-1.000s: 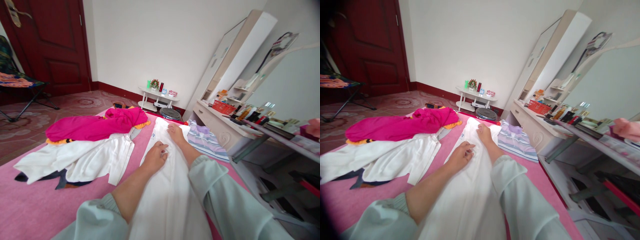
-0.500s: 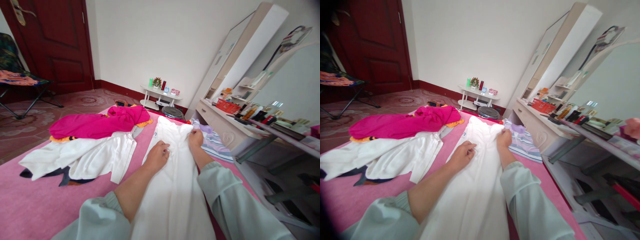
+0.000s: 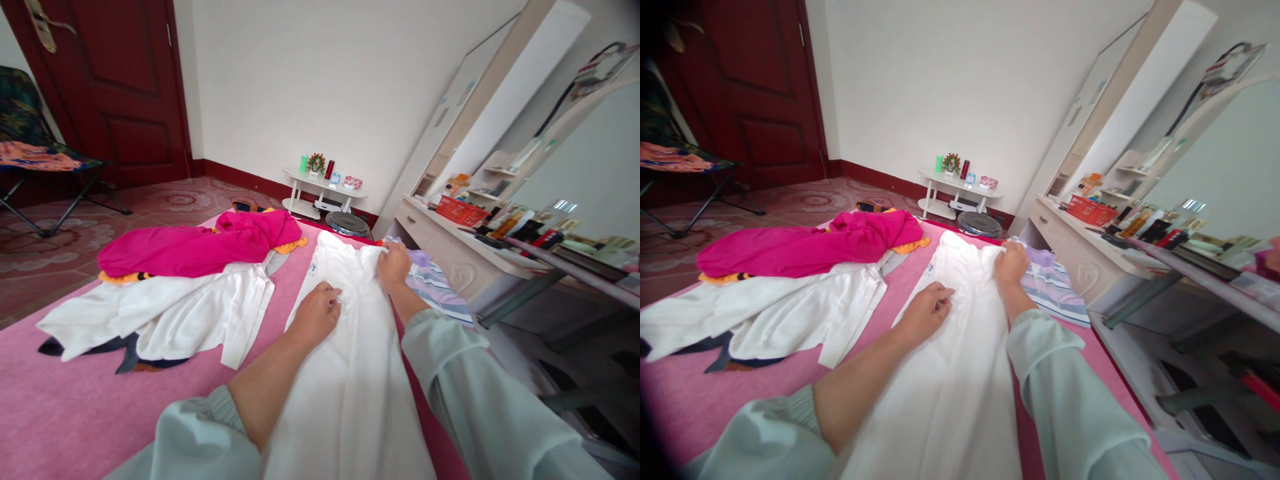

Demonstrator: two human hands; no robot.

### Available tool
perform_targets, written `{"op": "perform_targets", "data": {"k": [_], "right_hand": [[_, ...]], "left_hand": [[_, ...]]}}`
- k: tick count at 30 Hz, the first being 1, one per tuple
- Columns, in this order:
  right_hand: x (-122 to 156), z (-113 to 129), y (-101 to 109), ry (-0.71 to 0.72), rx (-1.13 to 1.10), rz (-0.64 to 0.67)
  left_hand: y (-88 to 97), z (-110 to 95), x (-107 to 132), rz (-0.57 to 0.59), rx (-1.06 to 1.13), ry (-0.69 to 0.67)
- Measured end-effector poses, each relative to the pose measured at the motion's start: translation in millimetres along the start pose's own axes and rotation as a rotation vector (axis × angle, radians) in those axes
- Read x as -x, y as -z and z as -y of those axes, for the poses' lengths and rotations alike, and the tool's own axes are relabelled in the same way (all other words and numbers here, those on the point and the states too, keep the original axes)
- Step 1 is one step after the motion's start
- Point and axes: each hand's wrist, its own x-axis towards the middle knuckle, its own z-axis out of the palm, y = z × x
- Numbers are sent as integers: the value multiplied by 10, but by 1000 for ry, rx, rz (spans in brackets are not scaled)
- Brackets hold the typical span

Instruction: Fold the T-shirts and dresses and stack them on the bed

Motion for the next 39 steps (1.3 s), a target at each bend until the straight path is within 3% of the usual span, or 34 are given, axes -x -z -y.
{"op": "perform_targets", "data": {"k": [3,8,10,14,20,23,27,32,36,39], "right_hand": [[-130,110,-51,95,19,87],[-258,216,-163,99,175,419],[-244,234,-202,105,200,435],[-108,251,-320,99,138,338],[134,246,-486,248,52,598],[180,221,-451,290,5,615],[243,176,-380,309,-58,419],[300,194,-326,278,-16,710],[425,205,-180,249,-23,593],[566,130,8,323,-59,667]], "left_hand": [[-5,-2,3,1,-5,3],[2,-9,-1,9,-25,-1],[7,-10,-4,11,-41,-9],[8,-7,-1,6,-55,-11],[7,-16,4,13,-57,-14],[17,-30,3,12,-55,-7],[21,-35,3,21,-49,-4],[14,-8,-11,14,-34,-13],[10,21,-22,-11,3,-26],[4,44,-25,-24,9,-52]]}}
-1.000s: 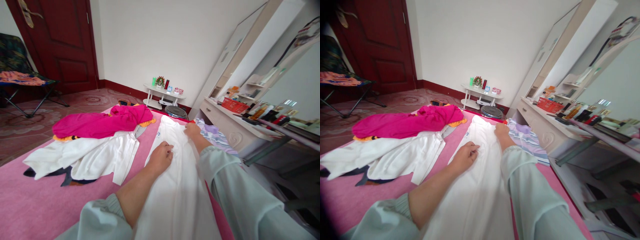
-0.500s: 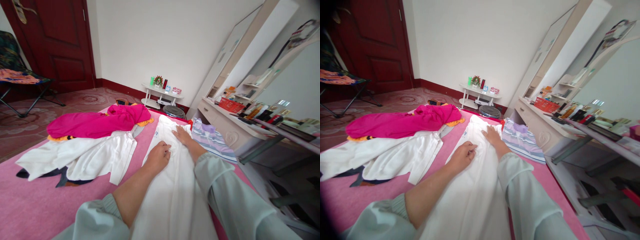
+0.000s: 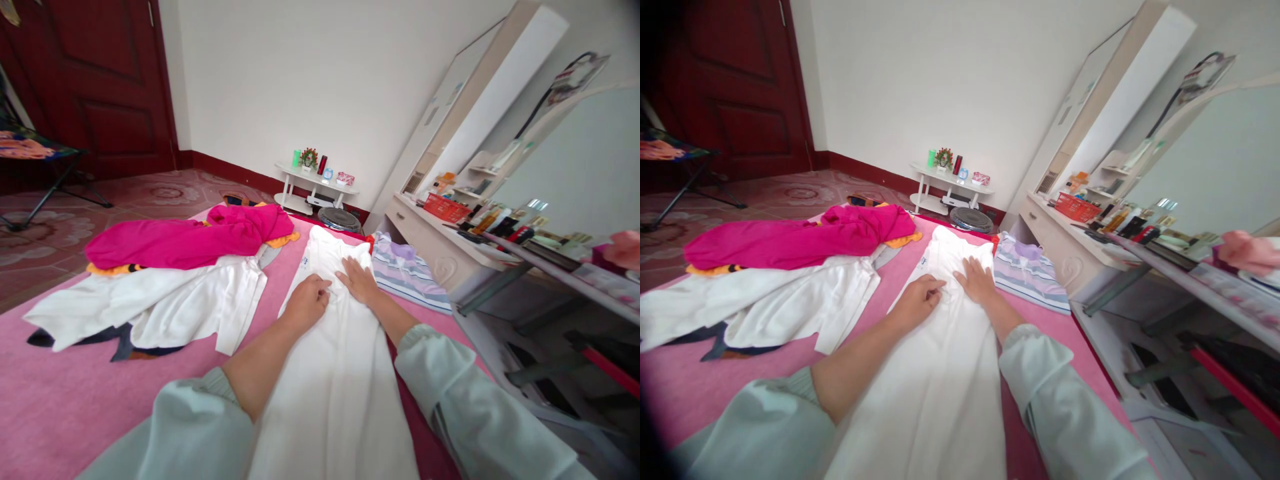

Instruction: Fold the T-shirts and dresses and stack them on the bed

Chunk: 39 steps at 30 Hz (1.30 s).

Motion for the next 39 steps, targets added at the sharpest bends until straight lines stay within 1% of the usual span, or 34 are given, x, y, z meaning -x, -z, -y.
{"op": "perform_targets", "data": {"k": [1,2,3,6,8,9,11,13,15,18,20,22,24,25,26,28,31,33,35,37,39], "right_hand": [[89,-10,38,23,-30,43],[183,-21,88,44,-73,60],[286,-30,147,69,-129,50],[682,-25,348,142,-320,-76],[1040,13,459,159,-430,-127],[1242,40,500,154,-481,-126],[1665,99,552,133,-582,-85],[2069,154,571,91,-665,-31],[2416,195,572,43,-722,24],[2804,233,566,-33,-796,103],[2987,255,573,-65,-843,154],[3132,286,595,-52,-891,218],[3255,332,637,-27,-937,280],[3311,364,667,-23,-942,289],[3363,403,704,-29,-943,273],[3463,505,802,-57,-949,199],[3612,711,977,-72,-997,99],[3714,861,1067,-61,-990,76],[3811,995,1101,-50,-944,72],[3892,1099,1074,-34,-878,74],[3949,1178,1013,-15,-802,63]], "left_hand": [[-2,9,-1,-2,-3,-5],[-4,17,-3,-3,-3,-7],[-5,26,-5,-2,0,-6],[-2,45,-14,8,13,-5],[5,52,-13,4,23,2],[7,54,-10,1,28,9],[10,54,4,12,23,22],[9,41,28,93,-29,-2],[13,2,62,224,-141,-76],[51,-104,139,393,-321,-154],[94,-182,218,478,-386,-144],[137,-242,319,562,-412,-136],[174,-275,436,617,-435,-141],[191,-287,498,632,-449,-144],[211,-298,561,644,-463,-146],[261,-330,688,661,-479,-152],[371,-412,880,683,-453,-171],[447,-468,1003,686,-419,-189],[504,-505,1113,660,-375,-211],[533,-521,1196,592,-297,-224],[536,-531,1239,492,-192,-206]]}}
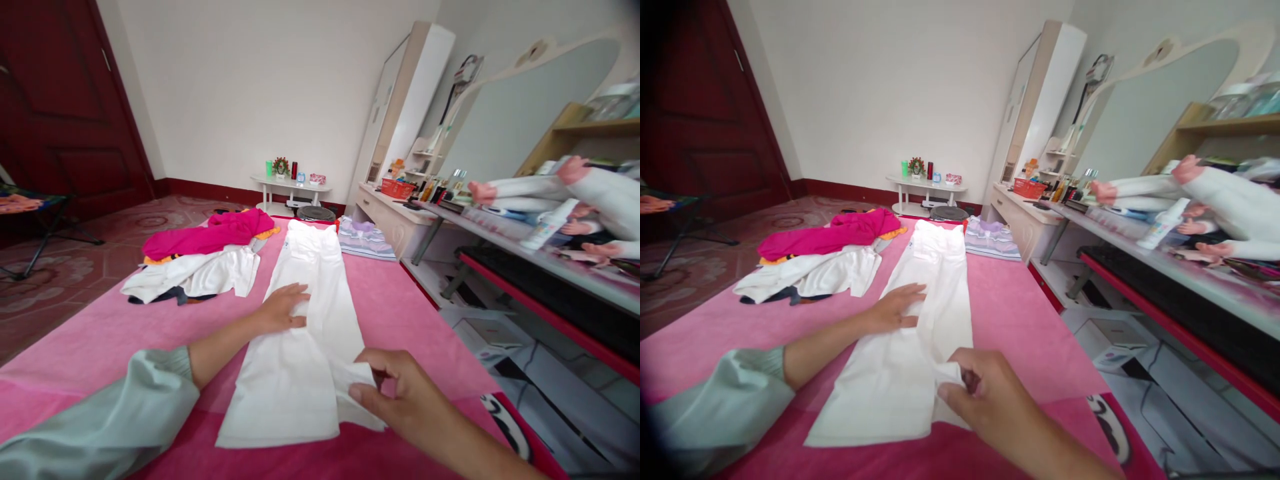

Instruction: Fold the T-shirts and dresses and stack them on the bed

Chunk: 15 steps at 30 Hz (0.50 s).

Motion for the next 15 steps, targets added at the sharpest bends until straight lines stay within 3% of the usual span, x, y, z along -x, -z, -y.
{"op": "perform_targets", "data": {"k": [4,9,15], "right_hand": [[45,33,-159,65,107,41],[24,85,-317,221,259,120],[-78,-137,-557,385,525,236]], "left_hand": [[-27,-52,-53,-131,107,80],[-118,-126,-167,-186,224,336],[-153,-89,-164,-264,217,389]]}}
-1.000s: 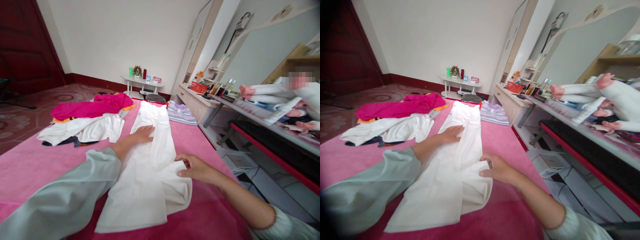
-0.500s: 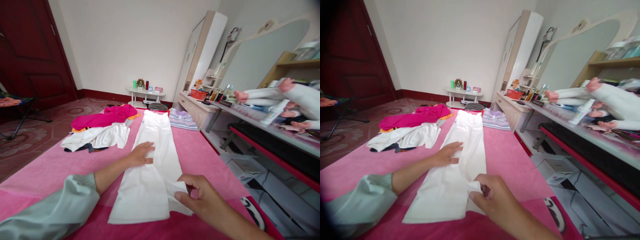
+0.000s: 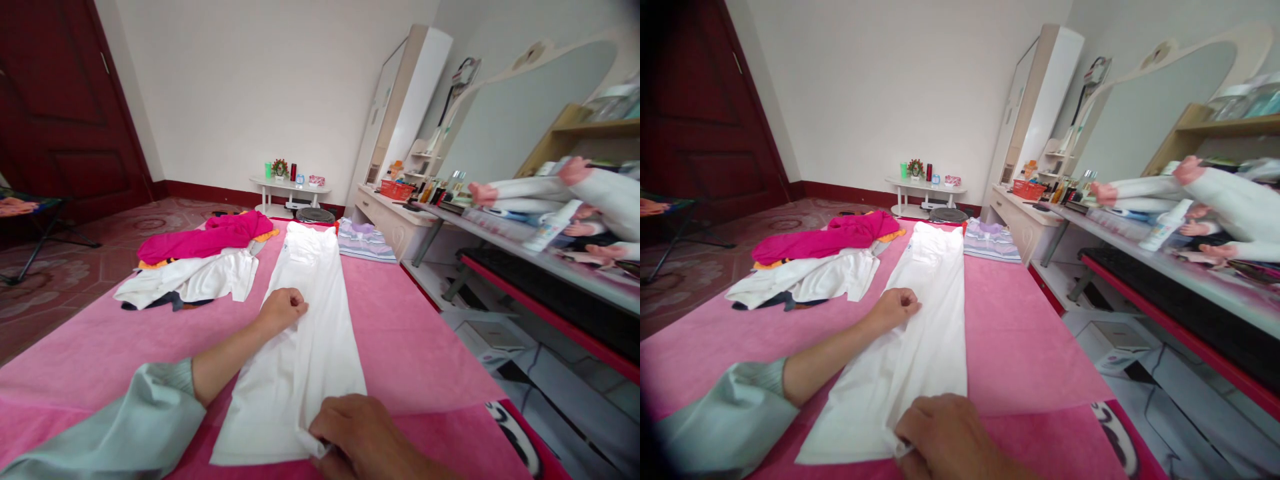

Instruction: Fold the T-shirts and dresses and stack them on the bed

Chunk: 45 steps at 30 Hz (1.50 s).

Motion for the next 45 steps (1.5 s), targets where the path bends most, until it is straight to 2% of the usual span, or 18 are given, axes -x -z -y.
{"op": "perform_targets", "data": {"k": [5,11,15,17,20,23,26,29,32,37,40,45], "right_hand": [[-53,-94,-89,28,67,95],[-62,-200,-218,107,40,-13],[-44,-209,-354,133,53,-58],[-8,-172,-308,188,-11,-61],[98,-140,-32,219,-228,-114],[230,-266,305,30,-340,-270],[338,-499,464,-53,-248,-331],[411,-637,440,-15,-150,-221],[447,-632,334,57,-68,-132],[461,-576,158,47,3,-236],[476,-549,132,127,64,-312],[509,-388,237,280,121,-401]], "left_hand": [[17,-5,-277,48,-44,-5],[-105,-137,-782,-9,31,-90],[-109,-101,-834,-103,34,-88],[-84,-23,-779,-119,-14,-119],[-35,97,-660,-66,-180,-246],[35,174,-522,1,-297,-374],[159,219,-349,66,-314,-459],[344,230,-126,171,-270,-500],[533,164,139,265,-237,-531],[680,-124,593,429,-207,-598],[675,-249,789,532,-183,-670],[717,-259,980,536,-107,-616]]}}
